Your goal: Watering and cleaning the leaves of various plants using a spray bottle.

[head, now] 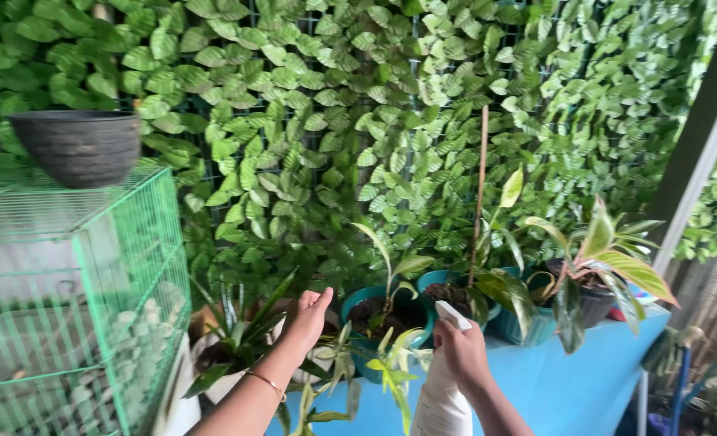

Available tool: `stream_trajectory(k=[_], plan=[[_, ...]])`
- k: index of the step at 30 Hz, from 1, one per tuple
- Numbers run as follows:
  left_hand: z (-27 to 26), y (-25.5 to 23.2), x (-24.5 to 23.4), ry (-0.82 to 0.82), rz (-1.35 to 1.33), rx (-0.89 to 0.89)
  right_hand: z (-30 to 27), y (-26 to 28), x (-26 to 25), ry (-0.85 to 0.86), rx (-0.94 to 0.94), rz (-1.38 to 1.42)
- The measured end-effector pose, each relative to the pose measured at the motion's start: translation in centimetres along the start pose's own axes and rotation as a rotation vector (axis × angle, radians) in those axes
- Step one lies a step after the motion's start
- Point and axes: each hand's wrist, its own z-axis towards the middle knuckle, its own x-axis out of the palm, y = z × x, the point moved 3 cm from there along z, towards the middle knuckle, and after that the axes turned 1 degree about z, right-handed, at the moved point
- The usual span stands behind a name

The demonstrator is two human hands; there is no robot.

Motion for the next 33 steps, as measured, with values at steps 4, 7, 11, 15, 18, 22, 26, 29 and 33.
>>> stream_trajectory(k=[4,7,11,15,18,22,26,29,33], plan=[[0.5,-1.5,5.2,0.087,-0.108,-0.030,-0.5,-0.2,-2.7,-0.057,-0.063,-0.040],[-0.4,-3.7,8.4,0.125,-0.082,0.017,-0.5,-2.6,-4.0,0.090,-0.125,0.024],[-1.8,-7.1,11.5,0.172,-0.159,0.056,1.6,-4.0,-8.0,0.044,0.021,0.012],[-2.7,-9.5,13.9,0.143,-0.084,0.116,3.8,-2.5,-14.1,-0.217,-0.175,0.177],[-1.0,-8.1,17.8,0.188,-0.172,0.186,5.5,-3.7,-17.7,-0.284,-0.240,0.050],[-1.2,-9.2,21.3,0.192,-0.216,0.198,5.6,-1.0,-19.6,-0.224,-0.147,0.064],[-2.9,-12.6,23.8,0.209,-0.127,0.206,6.3,0.8,-21.4,-0.243,-0.237,0.124],[-3.5,-14.7,26.3,0.231,-0.163,0.239,8.4,-0.6,-23.5,-0.220,-0.274,0.096],[-4.1,-17.9,28.9,0.163,-0.128,0.330,10.5,0.0,-25.5,-0.186,-0.403,0.089]])
